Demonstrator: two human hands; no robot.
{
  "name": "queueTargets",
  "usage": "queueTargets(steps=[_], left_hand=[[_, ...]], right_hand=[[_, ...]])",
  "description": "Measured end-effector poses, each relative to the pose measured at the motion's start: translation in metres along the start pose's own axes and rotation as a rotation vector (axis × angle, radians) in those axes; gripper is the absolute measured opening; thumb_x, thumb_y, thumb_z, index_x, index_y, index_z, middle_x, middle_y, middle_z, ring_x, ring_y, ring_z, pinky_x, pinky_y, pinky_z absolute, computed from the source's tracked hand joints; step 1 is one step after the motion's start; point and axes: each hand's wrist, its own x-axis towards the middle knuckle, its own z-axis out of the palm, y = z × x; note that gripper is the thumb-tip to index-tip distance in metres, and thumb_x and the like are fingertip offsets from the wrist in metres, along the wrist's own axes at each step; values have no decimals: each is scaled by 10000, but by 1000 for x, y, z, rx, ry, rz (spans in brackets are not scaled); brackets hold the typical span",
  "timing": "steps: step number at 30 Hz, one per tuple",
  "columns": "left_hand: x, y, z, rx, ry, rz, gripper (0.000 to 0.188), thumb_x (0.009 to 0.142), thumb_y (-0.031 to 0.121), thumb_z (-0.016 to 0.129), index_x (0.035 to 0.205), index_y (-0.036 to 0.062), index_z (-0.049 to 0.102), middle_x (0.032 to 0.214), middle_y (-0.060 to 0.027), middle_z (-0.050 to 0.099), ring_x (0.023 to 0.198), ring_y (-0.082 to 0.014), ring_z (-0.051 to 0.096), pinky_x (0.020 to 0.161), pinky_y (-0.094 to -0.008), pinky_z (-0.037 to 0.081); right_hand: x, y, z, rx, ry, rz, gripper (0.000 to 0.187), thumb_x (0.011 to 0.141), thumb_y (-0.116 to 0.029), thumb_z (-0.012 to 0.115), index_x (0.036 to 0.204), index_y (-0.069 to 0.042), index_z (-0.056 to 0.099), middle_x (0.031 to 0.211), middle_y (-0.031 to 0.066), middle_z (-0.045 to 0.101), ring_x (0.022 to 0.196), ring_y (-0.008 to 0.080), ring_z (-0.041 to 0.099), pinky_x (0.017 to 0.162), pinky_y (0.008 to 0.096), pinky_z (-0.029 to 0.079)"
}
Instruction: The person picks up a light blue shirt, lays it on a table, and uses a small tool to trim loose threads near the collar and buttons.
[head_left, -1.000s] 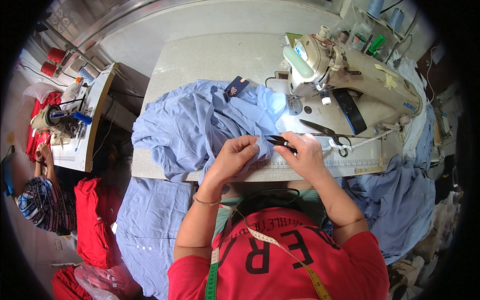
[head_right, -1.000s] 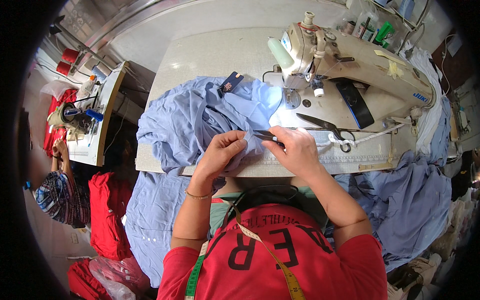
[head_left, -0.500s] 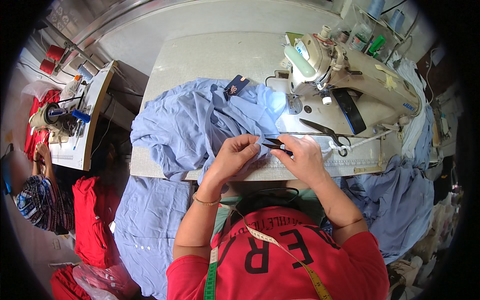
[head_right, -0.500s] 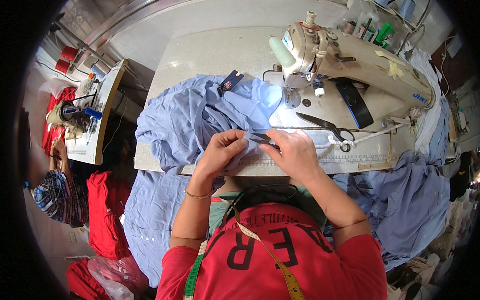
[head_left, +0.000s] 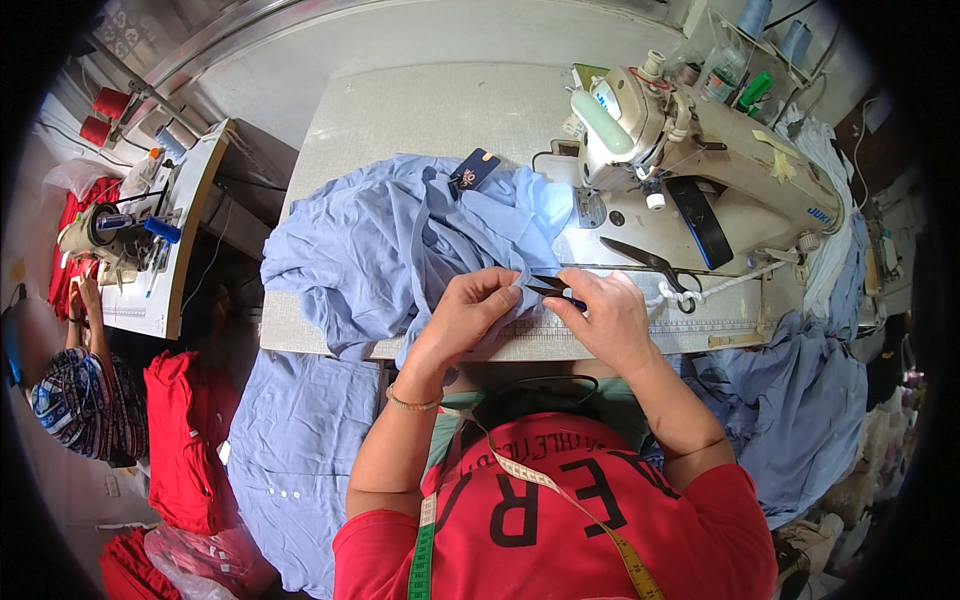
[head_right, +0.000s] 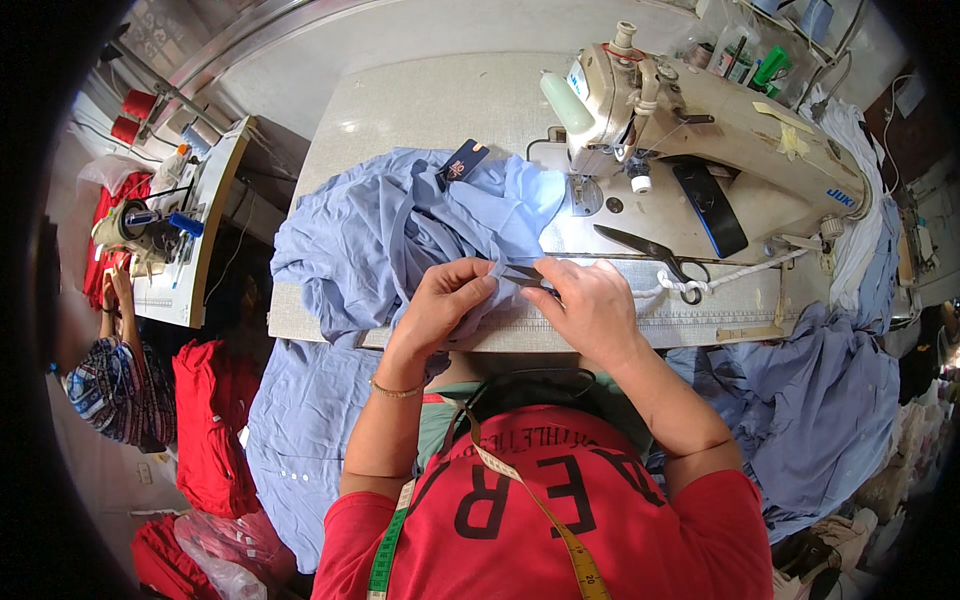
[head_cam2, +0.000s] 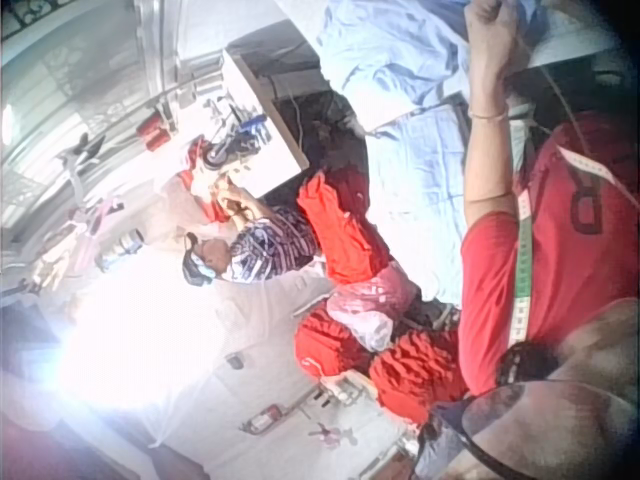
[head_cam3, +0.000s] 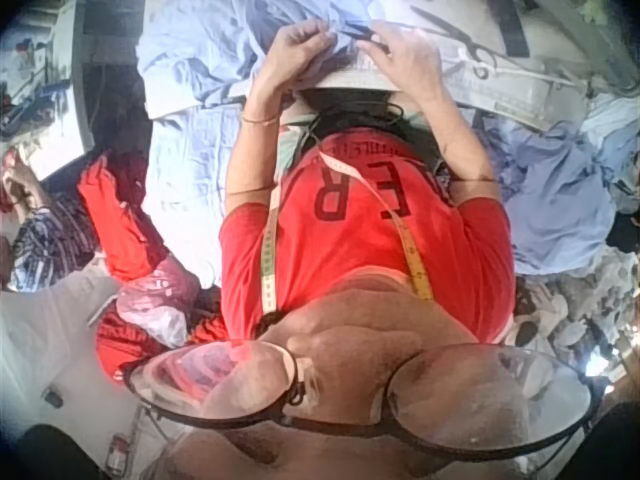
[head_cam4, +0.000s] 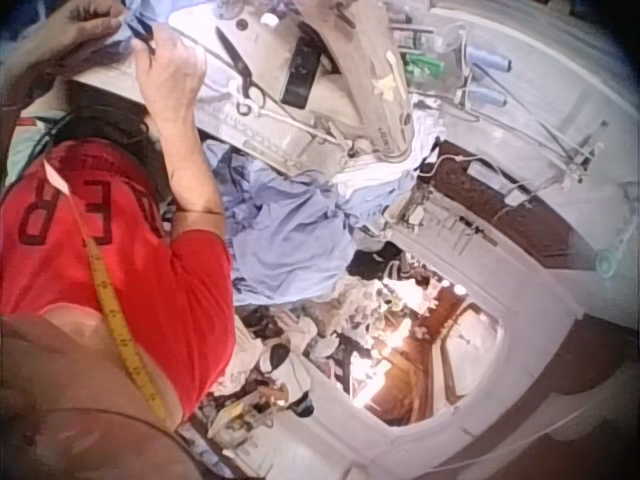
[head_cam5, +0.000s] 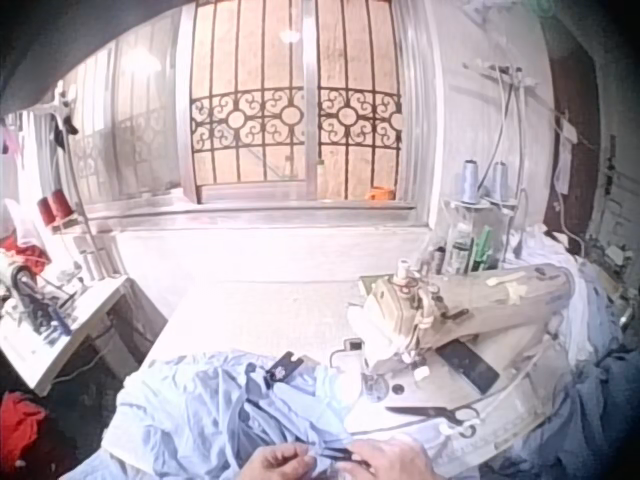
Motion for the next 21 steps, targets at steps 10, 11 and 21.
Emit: queueTargets(steps=[10, 11, 21], left_hand=[[1, -1, 4, 76, 52, 48, 177, 921, 143, 578, 971, -15, 639, 762, 70, 560, 642, -4, 443, 565, -170, 371], [0, 0, 4, 71, 51, 36, 175, 921, 145, 578, 963, -14, 638, 756, 73, 558, 636, -3, 440, 560, -170, 367], [0, 0, -1, 28, 8, 9, 207, 935, 208, 567, 904, 19, 646, 695, 95, 489, 595, 2, 379, 506, -185, 306]], right_hand=[[0, -1, 3, -74, 80, -76, 247, 820, -299, 637, 929, -88, 568, 721, 56, 592, 628, 242, 577, 599, 363, 392], [0, 0, 4, -65, 89, -80, 244, 817, -295, 641, 926, -88, 569, 722, 54, 591, 627, 242, 577, 599, 363, 392], [-1, 6, 12, 107, 82, -49, 258, 776, -282, 689, 912, -81, 600, 737, 50, 639, 650, 235, 603, 601, 355, 399]])
